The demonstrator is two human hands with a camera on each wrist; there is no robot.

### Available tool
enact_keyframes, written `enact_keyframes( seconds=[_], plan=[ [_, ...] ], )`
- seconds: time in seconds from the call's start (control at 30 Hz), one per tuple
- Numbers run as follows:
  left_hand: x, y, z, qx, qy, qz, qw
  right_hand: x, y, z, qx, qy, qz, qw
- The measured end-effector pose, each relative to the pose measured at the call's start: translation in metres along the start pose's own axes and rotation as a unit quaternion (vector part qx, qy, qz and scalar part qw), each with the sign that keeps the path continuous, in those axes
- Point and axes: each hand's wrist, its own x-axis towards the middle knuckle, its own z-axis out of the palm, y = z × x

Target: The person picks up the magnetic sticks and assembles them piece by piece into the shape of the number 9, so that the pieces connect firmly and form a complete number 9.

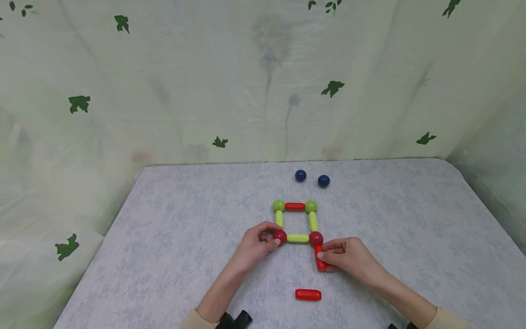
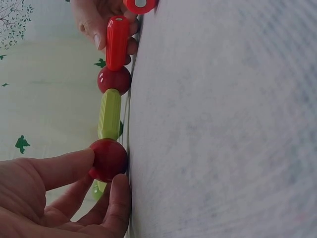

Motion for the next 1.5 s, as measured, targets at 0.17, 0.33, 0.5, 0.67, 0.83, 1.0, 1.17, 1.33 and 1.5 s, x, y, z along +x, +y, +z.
enact_keyframes(
  seconds=[0.17, 0.33, 0.5, 0.67, 0.83, 1.0, 1.17, 1.33, 1.5],
  plan=[
    [0.0, 0.001, 0.0, -0.001, -0.001, -0.002, 1.0, 0.0, 0.0, -0.006, -0.006, -0.012, -0.009, 1.0],
    [-0.001, 0.002, 0.001, -0.001, -0.002, -0.004, 1.0, 0.001, -0.003, -0.015, -0.025, -0.02, -0.038, 0.999],
    [-0.001, 0.002, 0.001, -0.002, -0.002, -0.007, 1.0, 0.012, -0.011, -0.03, -0.088, -0.007, -0.101, 0.991],
    [-0.002, 0.003, 0.0, -0.004, -0.002, -0.007, 1.0, 0.032, -0.021, -0.044, -0.173, 0.016, -0.186, 0.967],
    [-0.002, 0.004, -0.001, -0.004, -0.006, -0.002, 1.0, 0.052, -0.027, -0.055, -0.206, 0.037, -0.215, 0.954],
    [-0.002, 0.004, -0.001, 0.004, -0.005, 0.002, 1.0, 0.07, -0.035, -0.064, -0.211, 0.055, -0.232, 0.948],
    [-0.002, 0.003, -0.001, 0.01, -0.004, 0.001, 0.9999, 0.09, -0.044, -0.068, -0.227, 0.072, -0.233, 0.943],
    [-0.002, 0.003, -0.001, 0.011, -0.001, -0.001, 0.9999, 0.107, -0.054, -0.069, -0.243, 0.081, -0.216, 0.942],
    [-0.002, 0.004, 0.0, 0.014, 0.001, -0.001, 0.9999, 0.122, -0.06, -0.07, -0.247, 0.073, -0.195, 0.946]
  ],
)
